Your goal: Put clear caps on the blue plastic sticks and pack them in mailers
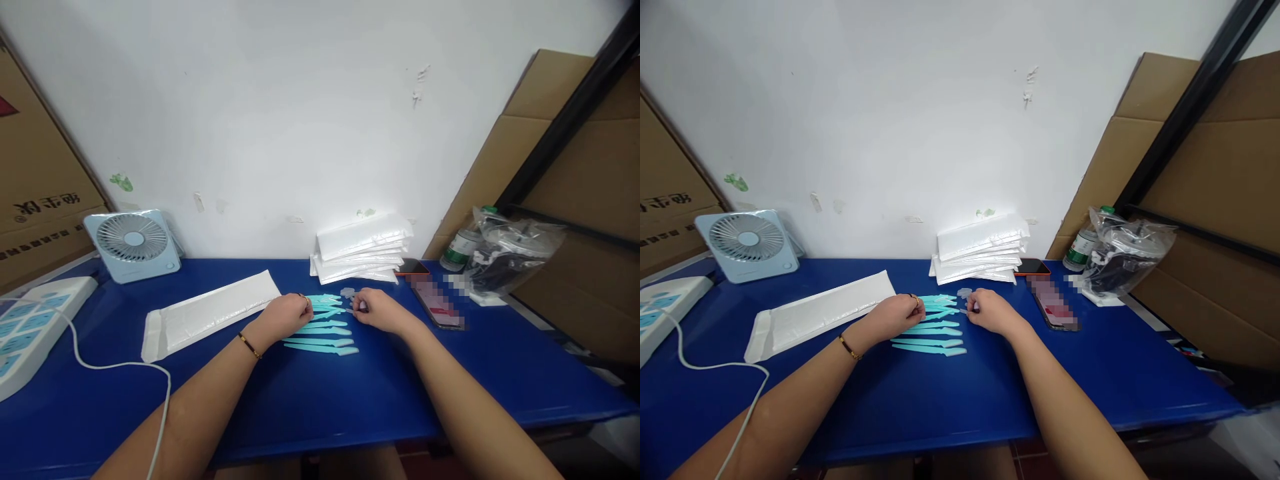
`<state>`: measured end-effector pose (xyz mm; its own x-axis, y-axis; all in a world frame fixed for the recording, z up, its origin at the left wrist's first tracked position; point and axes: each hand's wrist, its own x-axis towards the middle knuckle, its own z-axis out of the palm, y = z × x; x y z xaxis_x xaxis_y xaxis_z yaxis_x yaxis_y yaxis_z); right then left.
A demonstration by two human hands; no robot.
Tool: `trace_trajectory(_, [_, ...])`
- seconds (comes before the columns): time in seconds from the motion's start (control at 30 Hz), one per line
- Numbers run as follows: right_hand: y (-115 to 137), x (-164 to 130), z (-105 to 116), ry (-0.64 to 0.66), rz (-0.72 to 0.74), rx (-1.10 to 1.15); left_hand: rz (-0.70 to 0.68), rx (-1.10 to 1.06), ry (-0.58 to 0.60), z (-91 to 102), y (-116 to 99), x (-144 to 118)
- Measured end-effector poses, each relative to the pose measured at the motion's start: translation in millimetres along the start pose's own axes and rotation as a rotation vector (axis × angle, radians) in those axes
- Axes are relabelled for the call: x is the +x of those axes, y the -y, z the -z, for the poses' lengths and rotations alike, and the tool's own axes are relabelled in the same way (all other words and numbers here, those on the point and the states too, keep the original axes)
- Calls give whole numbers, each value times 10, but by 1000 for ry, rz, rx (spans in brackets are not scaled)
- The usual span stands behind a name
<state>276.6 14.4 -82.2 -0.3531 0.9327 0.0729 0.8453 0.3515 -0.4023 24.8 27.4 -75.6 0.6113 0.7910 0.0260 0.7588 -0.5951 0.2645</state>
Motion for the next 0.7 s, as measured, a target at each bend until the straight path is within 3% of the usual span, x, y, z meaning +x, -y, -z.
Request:
trace_trajectory(0.37, [20,-59,117,-127,28,345,17,-61,-45,133,-26,-37])
trace_trajectory(0.7, [120,-35,51,-151,150,406,14,-110,-45,95,-25,-26])
